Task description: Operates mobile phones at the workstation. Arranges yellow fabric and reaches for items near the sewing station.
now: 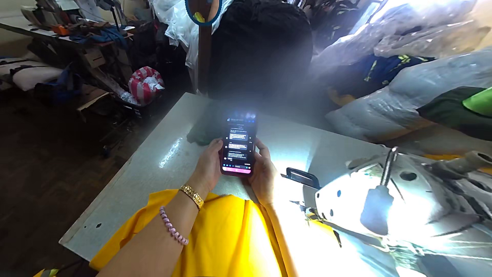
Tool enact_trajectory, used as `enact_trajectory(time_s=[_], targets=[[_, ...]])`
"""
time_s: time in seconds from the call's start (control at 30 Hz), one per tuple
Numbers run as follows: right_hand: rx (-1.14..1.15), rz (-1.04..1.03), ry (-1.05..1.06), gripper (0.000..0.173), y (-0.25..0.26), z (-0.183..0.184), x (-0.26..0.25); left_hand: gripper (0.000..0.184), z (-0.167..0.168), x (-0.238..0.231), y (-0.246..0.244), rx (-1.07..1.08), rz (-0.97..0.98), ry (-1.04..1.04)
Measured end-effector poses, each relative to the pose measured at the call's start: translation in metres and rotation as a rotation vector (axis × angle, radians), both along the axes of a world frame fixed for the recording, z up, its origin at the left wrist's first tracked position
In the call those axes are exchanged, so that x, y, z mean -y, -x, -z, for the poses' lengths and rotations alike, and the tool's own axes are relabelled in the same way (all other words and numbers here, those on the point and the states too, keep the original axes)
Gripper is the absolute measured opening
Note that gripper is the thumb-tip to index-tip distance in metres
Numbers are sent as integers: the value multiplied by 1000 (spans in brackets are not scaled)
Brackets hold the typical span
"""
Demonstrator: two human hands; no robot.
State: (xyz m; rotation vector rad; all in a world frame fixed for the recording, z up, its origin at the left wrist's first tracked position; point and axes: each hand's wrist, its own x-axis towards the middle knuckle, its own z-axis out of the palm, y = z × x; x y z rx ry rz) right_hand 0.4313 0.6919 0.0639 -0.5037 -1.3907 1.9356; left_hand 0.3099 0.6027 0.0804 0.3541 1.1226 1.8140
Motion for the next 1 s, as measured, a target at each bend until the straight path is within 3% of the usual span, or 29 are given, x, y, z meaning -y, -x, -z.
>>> enact_trajectory(time_s=[1.0], targets=[[-26, 9, -52, 47, 2, 11, -5, 39, 0, -1, 2, 1, 6, -37]])
